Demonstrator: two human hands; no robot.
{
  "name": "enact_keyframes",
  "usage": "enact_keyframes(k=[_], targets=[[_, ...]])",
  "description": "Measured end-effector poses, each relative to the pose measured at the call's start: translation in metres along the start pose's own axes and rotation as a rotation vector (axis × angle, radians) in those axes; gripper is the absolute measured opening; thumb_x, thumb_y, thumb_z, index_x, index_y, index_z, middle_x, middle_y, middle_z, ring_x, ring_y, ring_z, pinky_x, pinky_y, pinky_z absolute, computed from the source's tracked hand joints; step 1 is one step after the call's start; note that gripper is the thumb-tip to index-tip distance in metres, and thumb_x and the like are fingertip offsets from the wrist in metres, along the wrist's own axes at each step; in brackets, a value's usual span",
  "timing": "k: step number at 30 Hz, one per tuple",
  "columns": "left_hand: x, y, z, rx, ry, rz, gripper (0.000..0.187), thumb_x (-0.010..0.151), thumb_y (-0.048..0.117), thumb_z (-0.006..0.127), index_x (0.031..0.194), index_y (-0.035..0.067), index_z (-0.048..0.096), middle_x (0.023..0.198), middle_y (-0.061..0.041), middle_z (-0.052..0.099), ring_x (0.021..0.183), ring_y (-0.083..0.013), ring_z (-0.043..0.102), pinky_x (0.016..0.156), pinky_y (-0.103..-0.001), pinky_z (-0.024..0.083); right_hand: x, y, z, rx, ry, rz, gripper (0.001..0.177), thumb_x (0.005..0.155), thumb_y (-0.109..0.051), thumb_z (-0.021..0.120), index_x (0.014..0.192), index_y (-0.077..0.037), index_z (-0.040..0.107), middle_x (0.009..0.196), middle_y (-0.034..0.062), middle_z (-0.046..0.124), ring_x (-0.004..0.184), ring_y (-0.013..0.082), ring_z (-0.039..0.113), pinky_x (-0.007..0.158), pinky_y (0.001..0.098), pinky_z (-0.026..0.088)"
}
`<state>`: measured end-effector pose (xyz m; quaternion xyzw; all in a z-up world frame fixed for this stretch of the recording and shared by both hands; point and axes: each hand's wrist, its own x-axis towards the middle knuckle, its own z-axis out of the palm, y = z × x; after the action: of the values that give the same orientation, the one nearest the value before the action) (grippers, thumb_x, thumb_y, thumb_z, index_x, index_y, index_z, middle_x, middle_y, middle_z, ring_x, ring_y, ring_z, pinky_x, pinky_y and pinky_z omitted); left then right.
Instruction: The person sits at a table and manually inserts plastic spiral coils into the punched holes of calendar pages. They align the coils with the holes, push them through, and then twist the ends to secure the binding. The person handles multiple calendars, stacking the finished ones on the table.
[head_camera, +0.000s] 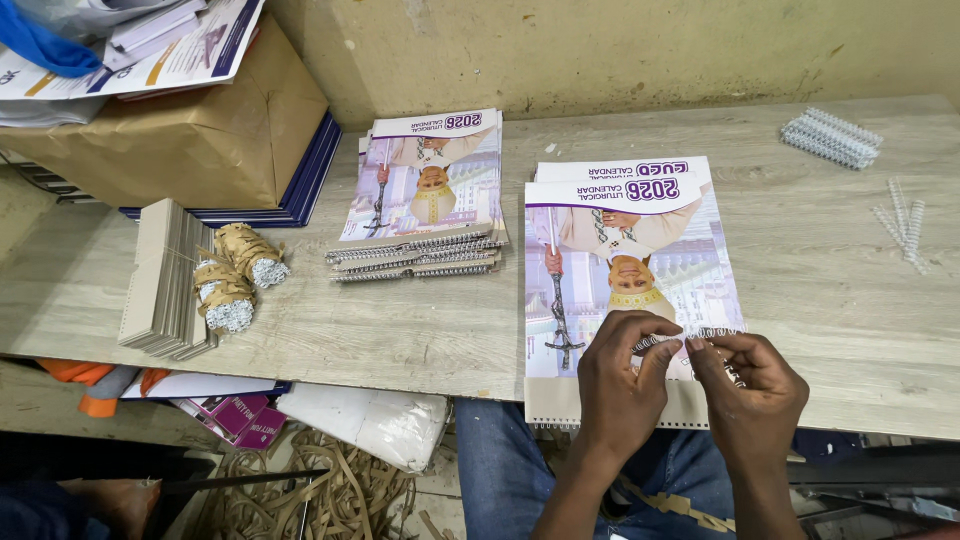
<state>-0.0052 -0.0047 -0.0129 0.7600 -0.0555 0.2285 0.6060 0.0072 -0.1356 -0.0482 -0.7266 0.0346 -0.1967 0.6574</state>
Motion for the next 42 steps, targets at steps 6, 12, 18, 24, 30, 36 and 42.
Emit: enact_keyframes(k=[6, 12, 18, 24, 30, 36, 42], targets=[[-0.003, -0.003, -0.001, -0.160, -0.077, -0.255, 0.038, 0.104, 0.041, 0.063, 0.126, 0.011, 0.073, 0.118, -0.004, 0.081, 0.113, -0.0207, 0.075, 0.098, -0.038, 0.059, 0.066, 0.048, -0.031, -0.427, 0.059, -0.015, 0.017, 0.112, -0.016, 0.080, 0.121, -0.003, 0.079, 0.101, 0.0114, 0.078, 0.090, 0.0223, 0.075, 0.078, 0.0332, 0.059], [-0.006, -0.007, -0.004, -0.253, -0.024, -0.428, 0.036, 0.093, 0.041, 0.077, 0.115, 0.013, 0.080, 0.107, -0.003, 0.082, 0.100, -0.0149, 0.077, 0.085, -0.030, 0.063, 0.177, 0.224, -0.114, -1.126, 0.197, -0.016, 0.028, 0.112, -0.049, 0.077, 0.118, -0.024, 0.088, 0.104, 0.0064, 0.084, 0.093, 0.0387, 0.078, 0.081, 0.0496, 0.053], [-0.022, -0.011, 0.019, -0.433, -0.035, -0.407, 0.031, 0.092, 0.040, 0.080, 0.109, 0.015, 0.078, 0.112, -0.001, 0.080, 0.118, -0.0169, 0.070, 0.104, -0.036, 0.054, 0.100, 0.097, -0.101, -0.663, -0.071, -0.188, 0.045, 0.101, -0.030, 0.084, 0.139, -0.008, 0.083, 0.117, 0.0175, 0.069, 0.119, 0.0345, 0.059, 0.104, 0.0475, 0.044], [-0.102, -0.013, 0.042, -0.548, -0.137, -0.397, 0.034, 0.088, 0.041, 0.081, 0.114, 0.020, 0.073, 0.146, -0.006, 0.074, 0.151, -0.0221, 0.060, 0.122, -0.039, 0.051, -0.042, 0.112, -0.113, -0.131, -0.562, 0.113, 0.024, 0.081, -0.027, 0.086, 0.085, -0.007, 0.097, 0.079, -0.0013, 0.083, 0.070, 0.0115, 0.071, 0.059, 0.0297, 0.057], [-0.165, -0.107, 0.016, -0.569, 0.102, -1.002, 0.021, 0.097, 0.027, 0.077, 0.102, 0.008, 0.072, 0.095, -0.013, 0.084, 0.071, -0.0174, 0.070, 0.066, -0.029, 0.056, -0.069, 0.103, -0.105, 0.005, -0.372, 0.416, 0.017, 0.090, -0.009, 0.082, 0.090, 0.006, 0.088, 0.076, 0.0202, 0.089, 0.062, 0.0265, 0.080, 0.056, 0.0356, 0.064], [-0.111, -0.101, 0.031, -0.651, 0.121, -1.128, 0.075, 0.080, 0.051, 0.078, 0.129, -0.005, 0.072, 0.132, -0.026, 0.081, 0.089, -0.0297, 0.080, 0.077, -0.039, 0.067, -0.067, 0.071, -0.059, -0.277, -0.274, 0.556, 0.040, 0.093, -0.031, 0.080, 0.071, 0.001, 0.090, 0.054, 0.0129, 0.075, 0.049, 0.0176, 0.063, 0.050, 0.0300, 0.048], [-0.108, -0.117, 0.041, -0.689, 0.251, -1.185, 0.065, 0.083, 0.043, 0.080, 0.114, -0.014, 0.071, 0.111, -0.033, 0.079, 0.091, -0.0376, 0.082, 0.078, -0.042, 0.066, -0.064, 0.078, -0.041, -0.341, -0.243, 0.574, 0.036, 0.094, -0.034, 0.081, 0.078, -0.003, 0.089, 0.050, 0.0108, 0.072, 0.047, 0.0127, 0.057, 0.049, 0.0278, 0.043]])
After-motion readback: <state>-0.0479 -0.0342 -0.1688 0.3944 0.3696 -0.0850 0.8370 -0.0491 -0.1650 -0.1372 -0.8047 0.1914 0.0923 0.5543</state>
